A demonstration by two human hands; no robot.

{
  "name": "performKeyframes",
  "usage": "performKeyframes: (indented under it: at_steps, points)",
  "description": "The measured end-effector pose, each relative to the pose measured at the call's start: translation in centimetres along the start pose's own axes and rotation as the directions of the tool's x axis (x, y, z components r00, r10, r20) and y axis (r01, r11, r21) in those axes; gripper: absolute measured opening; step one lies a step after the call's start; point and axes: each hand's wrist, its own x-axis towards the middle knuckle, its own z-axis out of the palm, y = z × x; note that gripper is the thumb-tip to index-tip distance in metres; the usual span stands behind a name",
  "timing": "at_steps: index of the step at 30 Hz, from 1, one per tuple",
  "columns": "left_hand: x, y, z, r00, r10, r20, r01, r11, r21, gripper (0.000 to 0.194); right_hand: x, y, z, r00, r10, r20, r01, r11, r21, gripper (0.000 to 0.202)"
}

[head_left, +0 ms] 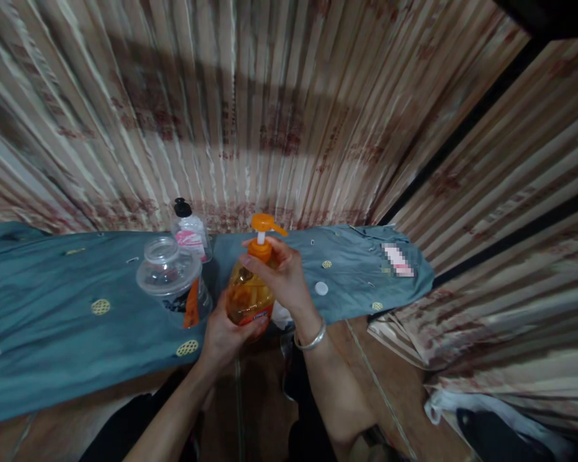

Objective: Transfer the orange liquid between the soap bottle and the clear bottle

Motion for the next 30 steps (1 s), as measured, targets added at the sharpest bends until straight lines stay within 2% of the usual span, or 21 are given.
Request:
performKeyframes:
  at_steps: [3, 7, 9, 12, 15, 18, 23, 28, 30]
  points:
    - [-0.1, 1.0, 0.0, 0.998, -0.026, 0.05, 0.028, 0.999, -0.032, 0.078, 0.0, -0.8, -0.9, 0.995, 0.014, 0.099, -0.022, 0.997, 0.076, 0.048]
    - [-0.5, 1.8, -0.1, 0.988, -0.056, 0.143, 0.064, 0.996, -0.056, 0.071, 0.4, -1.2, -2.1, 0.98, 0.048, 0.194, -0.066, 0.994, 0.088, 0.053]
    - [-0.7, 1.7, -0.1, 0.987, -0.066, 0.145, 0.075, 0.996, -0.057, 0.074, 0.7, -0.9, -2.3, 0.988, 0.033, 0.151, -0.047, 0.995, 0.087, 0.06]
    - [-0.6, 1.0, 0.1, 0.99, -0.071, 0.12, 0.078, 0.995, -0.057, 0.077, 1.1, 0.0, -2.3, 1.0, -0.018, -0.008, 0.018, 0.997, 0.069, 0.07]
    - [-0.4, 0.4, 0.3, 0.993, -0.063, 0.095, 0.069, 0.996, -0.058, 0.08, 1.3, 0.5, -2.2, 0.995, -0.034, -0.091, 0.035, 0.999, 0.018, 0.068]
    - [-0.3, 0.2, 0.3, 0.995, -0.051, 0.09, 0.057, 0.996, -0.066, 0.081, 1.2, 0.4, -2.4, 0.998, -0.023, -0.063, 0.024, 1.0, 0.016, 0.064]
    - [-0.4, 0.2, 0.2, 0.994, -0.028, 0.105, 0.038, 0.995, -0.087, 0.078, 0.8, 0.3, -2.9, 0.998, -0.01, 0.064, 0.007, 0.999, 0.051, 0.056]
    - [-0.4, -0.2, 0.1, 0.993, -0.018, 0.117, 0.027, 0.997, -0.076, 0.079, 0.8, 1.0, -2.6, 0.995, -0.059, -0.086, 0.052, 0.995, -0.087, 0.062]
    - [-0.4, -0.4, 0.0, 0.993, -0.011, 0.116, 0.018, 0.998, -0.06, 0.079, 0.8, 0.9, -2.7, 0.996, -0.052, -0.077, 0.046, 0.996, -0.083, 0.059]
